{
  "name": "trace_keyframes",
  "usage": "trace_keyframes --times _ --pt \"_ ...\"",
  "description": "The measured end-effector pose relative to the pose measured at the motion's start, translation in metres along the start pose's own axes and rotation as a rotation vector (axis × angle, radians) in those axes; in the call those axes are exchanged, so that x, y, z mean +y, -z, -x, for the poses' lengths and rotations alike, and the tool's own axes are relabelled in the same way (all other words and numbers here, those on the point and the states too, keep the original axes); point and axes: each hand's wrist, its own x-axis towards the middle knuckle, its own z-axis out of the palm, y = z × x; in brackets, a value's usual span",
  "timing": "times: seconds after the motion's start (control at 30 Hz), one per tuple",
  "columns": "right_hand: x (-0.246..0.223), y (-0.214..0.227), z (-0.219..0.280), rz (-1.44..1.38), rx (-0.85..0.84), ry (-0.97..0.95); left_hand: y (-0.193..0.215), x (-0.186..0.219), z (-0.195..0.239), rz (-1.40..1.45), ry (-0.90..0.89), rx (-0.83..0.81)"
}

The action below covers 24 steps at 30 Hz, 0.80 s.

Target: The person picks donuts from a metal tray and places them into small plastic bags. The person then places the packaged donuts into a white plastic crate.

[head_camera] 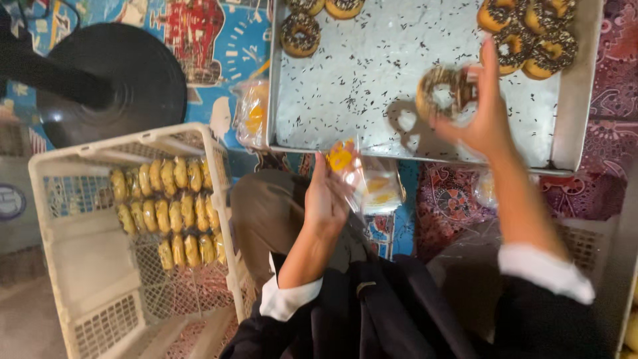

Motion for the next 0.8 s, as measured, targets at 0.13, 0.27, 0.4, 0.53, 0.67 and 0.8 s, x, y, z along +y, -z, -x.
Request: trace_keyframes --times 0.13,0.27,0.4,0.53,0.67,0.8 --pt "-0.09 -0.028 0.107 -0.681 0.113 0.021 -0.028 -0.006 0.005 0.034 -0.011 0.092" --pt "-0.101 -0.056 0.149 -0.058 0.13 -0.078 -0.046 -0.04 0.039 0.023 -0.027 0.037" --pt "-0.113 -0.047 0.139 -0.06 -0.014 0.068 -0.048 -0.057 0.046 -0.031 -0.012 0.088" --pt "-0.136 -0.043 0.142 0.03 0.052 -0.046 -0.042 -0.076 0.045 0.082 -0.063 0.09" --pt "-0.141 -0.043 0.148 0.098 0.285 0.064 -0.039 -0.073 0.042 0.047 -0.034 0.109" --pt "-0.132 -0.032 0.149 0.312 0.174 0.322 -0.025 -0.064 0.054 -0.203 0.205 0.224"
